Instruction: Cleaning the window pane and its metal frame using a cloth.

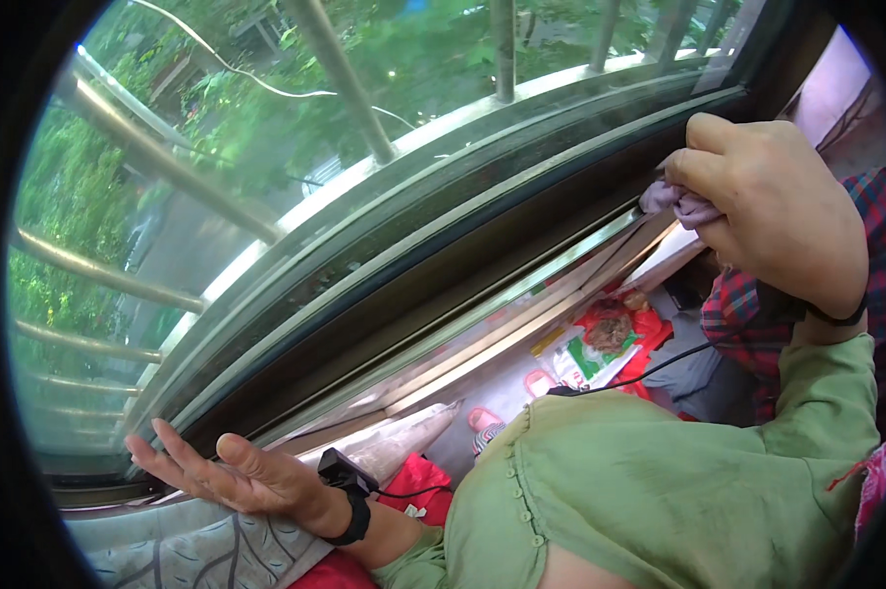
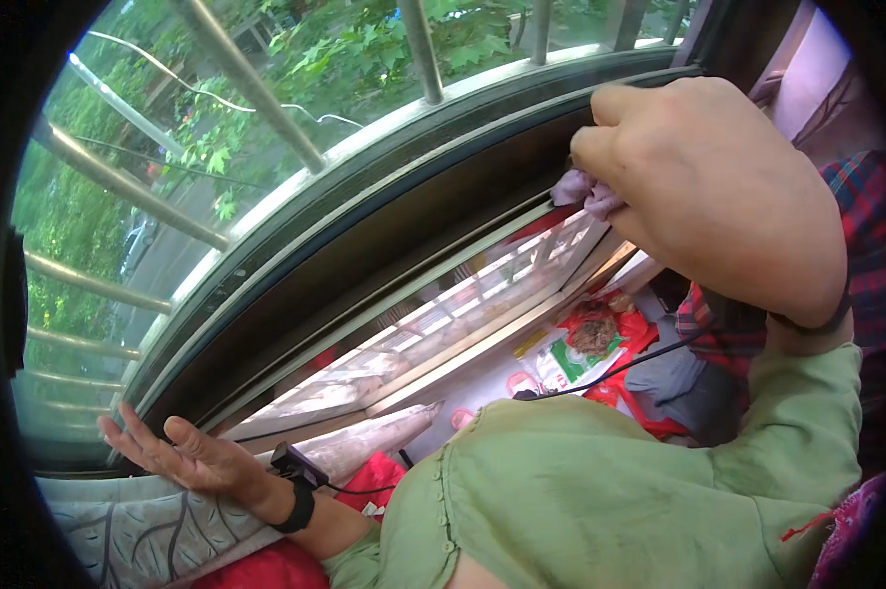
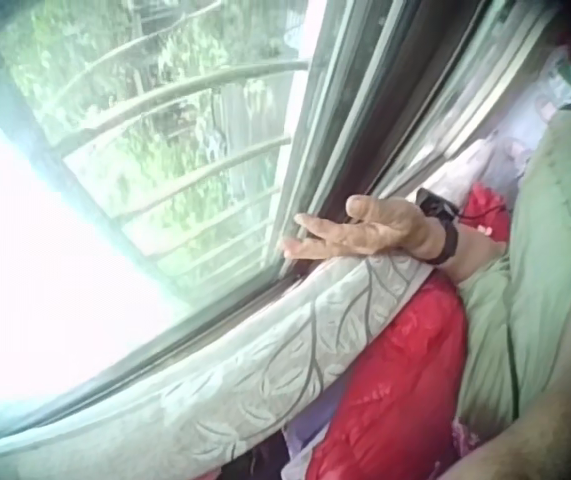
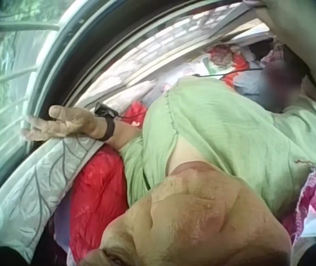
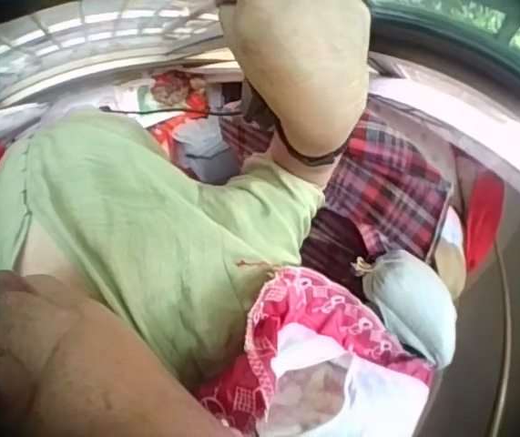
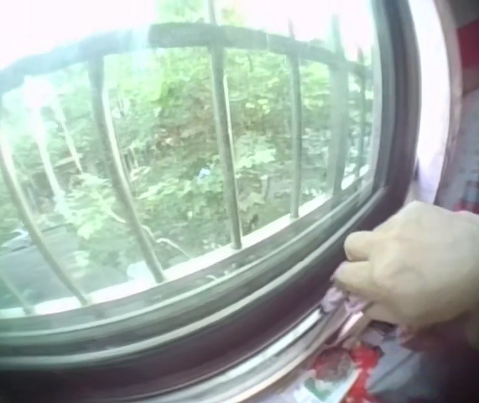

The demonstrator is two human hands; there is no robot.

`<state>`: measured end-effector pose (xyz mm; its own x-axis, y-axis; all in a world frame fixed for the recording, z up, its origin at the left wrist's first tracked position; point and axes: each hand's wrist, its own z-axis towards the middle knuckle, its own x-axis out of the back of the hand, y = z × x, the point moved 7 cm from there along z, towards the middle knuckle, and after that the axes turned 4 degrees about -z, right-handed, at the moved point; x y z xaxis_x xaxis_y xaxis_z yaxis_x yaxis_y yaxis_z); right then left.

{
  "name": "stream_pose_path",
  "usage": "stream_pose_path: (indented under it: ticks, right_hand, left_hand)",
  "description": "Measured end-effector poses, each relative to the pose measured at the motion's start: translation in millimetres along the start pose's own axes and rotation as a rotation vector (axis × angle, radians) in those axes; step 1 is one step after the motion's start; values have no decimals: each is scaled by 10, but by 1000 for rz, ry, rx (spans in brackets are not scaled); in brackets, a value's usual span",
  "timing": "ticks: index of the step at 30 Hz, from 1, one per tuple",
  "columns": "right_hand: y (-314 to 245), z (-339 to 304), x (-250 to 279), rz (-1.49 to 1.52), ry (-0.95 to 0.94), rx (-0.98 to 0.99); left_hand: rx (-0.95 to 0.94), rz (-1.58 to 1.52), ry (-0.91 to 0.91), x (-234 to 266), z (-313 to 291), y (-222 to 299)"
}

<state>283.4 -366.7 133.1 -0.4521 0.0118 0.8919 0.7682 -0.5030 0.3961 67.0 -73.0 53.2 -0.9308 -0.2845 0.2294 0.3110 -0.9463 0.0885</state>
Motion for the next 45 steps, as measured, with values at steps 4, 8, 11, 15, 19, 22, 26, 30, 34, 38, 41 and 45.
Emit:
stream_pose_path:
  ticks: [4,8,11,15,19,22,26,30,34,38,41,45]
  right_hand:
    - [20,-43,80,41,64,-28]
    - [-167,-11,-113,247,5,124]
    - [-67,-53,-209,275,11,108]
    - [31,-173,-277,274,20,113]
    - [345,-366,-291,311,122,4]
    - [736,-552,-405,259,122,-158]
    - [1174,-788,-549,246,102,-344]
    - [1504,-997,-680,100,99,-568]
    - [1653,-1185,-772,9,191,-716]
    - [1698,-1198,-750,7,314,-707]
    - [1731,-1139,-678,85,338,-760]
    - [1678,-1009,-691,150,221,-871]
  left_hand:
    - [-29,-12,7,-76,-4,20]
    - [-175,-61,60,-15,13,5]
    - [-118,-3,40,26,32,88]
    - [-101,7,54,42,7,140]
    - [-114,2,79,45,61,287]
    - [-100,6,74,49,73,284]
    - [-110,5,68,30,72,245]
    - [-42,13,89,25,89,258]
    - [-40,18,71,22,133,243]
    - [4,-1,63,37,156,227]
    - [-38,66,49,65,168,266]
    - [-89,93,34,92,197,334]
